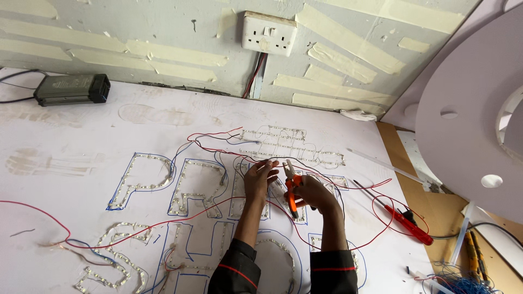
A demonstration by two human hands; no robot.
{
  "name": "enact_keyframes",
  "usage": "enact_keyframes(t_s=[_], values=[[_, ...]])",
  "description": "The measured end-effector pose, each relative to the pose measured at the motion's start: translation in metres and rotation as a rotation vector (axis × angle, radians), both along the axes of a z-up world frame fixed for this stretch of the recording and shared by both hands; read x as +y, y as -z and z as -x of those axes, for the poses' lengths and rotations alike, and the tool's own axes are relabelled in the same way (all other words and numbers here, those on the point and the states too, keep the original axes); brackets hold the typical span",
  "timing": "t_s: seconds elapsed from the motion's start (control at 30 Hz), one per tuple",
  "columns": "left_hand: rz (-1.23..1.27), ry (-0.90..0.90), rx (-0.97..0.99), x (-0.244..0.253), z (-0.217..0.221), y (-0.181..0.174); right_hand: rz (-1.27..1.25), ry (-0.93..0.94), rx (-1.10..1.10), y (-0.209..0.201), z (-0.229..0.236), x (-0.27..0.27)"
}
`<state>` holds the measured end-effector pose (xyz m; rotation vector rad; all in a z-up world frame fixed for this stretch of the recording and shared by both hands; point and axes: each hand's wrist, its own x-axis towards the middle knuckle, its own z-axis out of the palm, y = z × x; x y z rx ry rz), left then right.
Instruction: The person assembles an LED sign by connecting red and black wires to LED strips shaped into letters. They use pliers to strip wire ends and twist connections by hand, working on a white board with a power supply nearby.
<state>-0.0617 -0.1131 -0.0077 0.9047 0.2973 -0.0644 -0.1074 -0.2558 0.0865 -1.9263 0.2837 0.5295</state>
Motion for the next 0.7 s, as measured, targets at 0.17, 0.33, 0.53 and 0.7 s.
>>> enact_keyframes(t_s=[0.17, 0.33, 0.53, 0.7], values=[[0.162, -0.069, -0.019, 0.0, -0.012, 0.021, -0.025, -0.009, 0.034, 0.017, -0.007, -0.013], [0.284, -0.118, -0.063, -0.005, -0.018, 0.032, -0.036, 0.031, 0.065, 0.0, -0.001, -0.018], [0.267, 0.012, -0.059, -0.007, -0.024, 0.049, -0.249, 0.283, -0.075, 0.013, -0.015, -0.01], [0.229, 0.024, -0.11, -0.004, -0.013, 0.027, -1.347, 0.338, 0.139, 0.037, -0.025, -0.001]])
